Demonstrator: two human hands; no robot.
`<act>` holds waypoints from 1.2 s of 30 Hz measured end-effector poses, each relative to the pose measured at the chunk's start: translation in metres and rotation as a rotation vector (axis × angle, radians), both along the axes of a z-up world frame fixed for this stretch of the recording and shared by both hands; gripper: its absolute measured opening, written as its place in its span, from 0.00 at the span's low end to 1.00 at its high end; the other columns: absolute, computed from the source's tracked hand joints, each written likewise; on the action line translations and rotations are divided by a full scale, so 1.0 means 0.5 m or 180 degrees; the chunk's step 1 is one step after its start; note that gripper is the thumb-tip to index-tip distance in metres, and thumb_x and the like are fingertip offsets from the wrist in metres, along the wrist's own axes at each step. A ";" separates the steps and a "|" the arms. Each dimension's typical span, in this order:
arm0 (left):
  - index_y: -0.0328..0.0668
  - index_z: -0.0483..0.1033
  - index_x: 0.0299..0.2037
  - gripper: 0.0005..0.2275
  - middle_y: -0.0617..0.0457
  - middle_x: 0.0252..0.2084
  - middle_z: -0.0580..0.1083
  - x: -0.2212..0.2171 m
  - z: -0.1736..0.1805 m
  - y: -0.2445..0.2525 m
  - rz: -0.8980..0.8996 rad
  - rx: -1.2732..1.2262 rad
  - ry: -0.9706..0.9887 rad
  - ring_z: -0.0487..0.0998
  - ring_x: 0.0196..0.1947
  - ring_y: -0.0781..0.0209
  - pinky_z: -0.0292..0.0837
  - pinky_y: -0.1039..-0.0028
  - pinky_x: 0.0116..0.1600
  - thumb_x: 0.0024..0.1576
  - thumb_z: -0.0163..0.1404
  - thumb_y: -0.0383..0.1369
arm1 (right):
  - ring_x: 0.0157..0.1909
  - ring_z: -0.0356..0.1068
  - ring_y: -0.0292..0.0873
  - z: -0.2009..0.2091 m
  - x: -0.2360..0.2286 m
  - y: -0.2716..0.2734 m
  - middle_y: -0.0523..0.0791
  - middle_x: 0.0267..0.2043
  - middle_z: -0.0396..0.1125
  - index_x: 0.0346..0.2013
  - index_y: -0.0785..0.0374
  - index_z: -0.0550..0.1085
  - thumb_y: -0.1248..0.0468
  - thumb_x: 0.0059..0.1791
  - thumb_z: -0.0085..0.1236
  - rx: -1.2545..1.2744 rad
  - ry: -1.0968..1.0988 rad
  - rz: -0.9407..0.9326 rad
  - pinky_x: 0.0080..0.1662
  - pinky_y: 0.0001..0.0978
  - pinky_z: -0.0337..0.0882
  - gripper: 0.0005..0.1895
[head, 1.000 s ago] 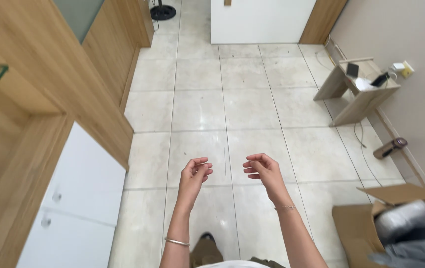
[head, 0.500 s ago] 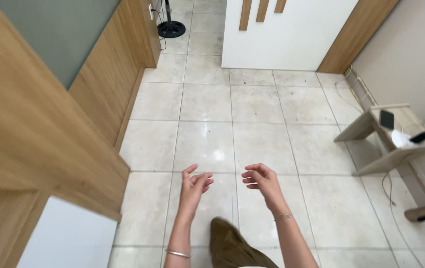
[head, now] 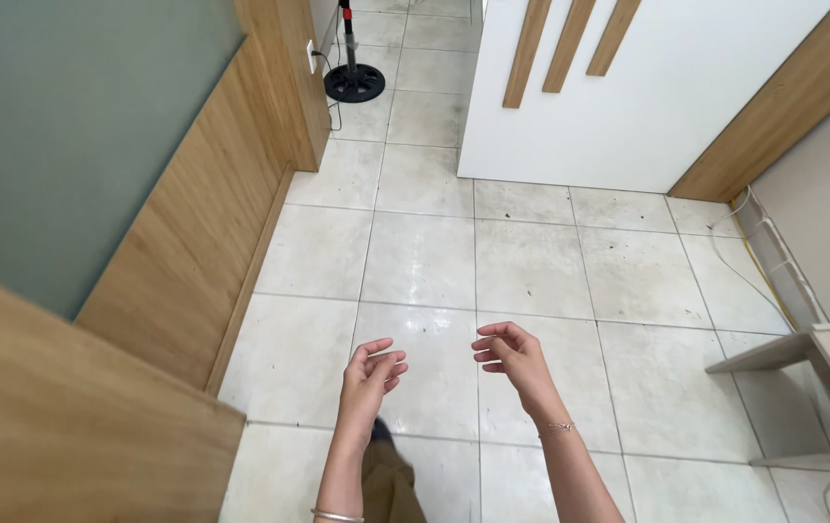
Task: Moving small white and brown boxes from a shelf and stacking them on the floor near an entrance.
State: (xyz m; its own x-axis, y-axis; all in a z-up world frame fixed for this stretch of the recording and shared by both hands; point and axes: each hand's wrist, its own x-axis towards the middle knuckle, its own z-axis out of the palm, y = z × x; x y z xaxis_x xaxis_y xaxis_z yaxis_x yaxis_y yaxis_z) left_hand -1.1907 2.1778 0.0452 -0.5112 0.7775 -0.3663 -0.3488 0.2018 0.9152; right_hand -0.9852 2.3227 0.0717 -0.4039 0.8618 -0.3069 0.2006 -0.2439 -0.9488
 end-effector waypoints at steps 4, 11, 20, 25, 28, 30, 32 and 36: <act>0.42 0.71 0.58 0.16 0.50 0.48 0.81 -0.146 -0.012 0.213 -0.0076 -0.0007 -0.0035 0.82 0.47 0.63 0.75 0.73 0.51 0.60 0.49 0.34 | 0.40 0.77 0.40 -0.024 -0.134 0.188 0.47 0.40 0.77 0.45 0.65 0.76 0.67 0.52 0.46 -0.0012 -0.0070 -0.0130 0.44 0.34 0.77 0.12; 0.43 0.68 0.59 0.17 0.50 0.47 0.80 -0.403 0.031 0.601 -0.0303 0.0316 0.0073 0.81 0.45 0.64 0.75 0.74 0.50 0.60 0.50 0.33 | 0.41 0.77 0.40 -0.004 -0.384 0.526 0.47 0.40 0.77 0.46 0.65 0.75 0.67 0.53 0.45 0.0049 -0.0006 -0.0260 0.44 0.34 0.77 0.12; 0.43 0.68 0.59 0.16 0.50 0.47 0.81 -0.614 0.003 1.026 -0.0487 0.0161 -0.0173 0.82 0.44 0.65 0.75 0.76 0.48 0.61 0.48 0.33 | 0.41 0.77 0.41 -0.036 -0.589 0.935 0.49 0.41 0.77 0.47 0.65 0.75 0.68 0.53 0.44 -0.0092 0.0109 -0.0517 0.43 0.35 0.77 0.13; 0.41 0.69 0.59 0.16 0.49 0.47 0.80 -0.731 -0.010 1.296 -0.0362 0.0239 -0.0207 0.82 0.44 0.64 0.74 0.75 0.48 0.61 0.49 0.32 | 0.41 0.77 0.41 -0.052 -0.716 1.224 0.49 0.41 0.77 0.46 0.65 0.75 0.68 0.53 0.44 -0.0058 0.0102 -0.0450 0.43 0.35 0.76 0.12; 0.43 0.68 0.59 0.16 0.50 0.47 0.80 -0.796 -0.007 1.448 -0.0271 0.0186 -0.0138 0.82 0.44 0.64 0.75 0.75 0.49 0.61 0.47 0.32 | 0.41 0.77 0.41 -0.039 -0.790 1.392 0.48 0.41 0.76 0.46 0.65 0.75 0.67 0.53 0.45 0.0026 0.0218 -0.0294 0.43 0.34 0.76 0.12; 0.43 0.69 0.58 0.15 0.49 0.47 0.80 -0.849 0.002 1.568 -0.0241 0.0356 -0.0176 0.81 0.44 0.63 0.75 0.75 0.49 0.61 0.47 0.32 | 0.41 0.77 0.41 -0.023 -0.840 1.511 0.48 0.40 0.77 0.46 0.65 0.75 0.66 0.53 0.46 0.0103 0.0242 -0.0206 0.44 0.34 0.77 0.11; 0.42 0.69 0.58 0.15 0.50 0.47 0.80 -0.893 0.012 1.649 -0.0209 0.0322 -0.0170 0.81 0.45 0.63 0.75 0.74 0.49 0.61 0.47 0.32 | 0.41 0.77 0.41 -0.004 -0.899 1.603 0.48 0.40 0.77 0.45 0.65 0.75 0.66 0.53 0.46 0.0088 0.0216 -0.0181 0.44 0.34 0.77 0.11; 0.42 0.71 0.57 0.15 0.49 0.47 0.80 -0.970 0.006 1.817 -0.0146 0.0214 -0.0296 0.82 0.46 0.63 0.76 0.74 0.50 0.61 0.47 0.32 | 0.41 0.77 0.40 -0.009 -0.977 1.776 0.48 0.40 0.77 0.45 0.65 0.75 0.66 0.53 0.48 0.0005 0.0178 -0.0175 0.44 0.34 0.76 0.11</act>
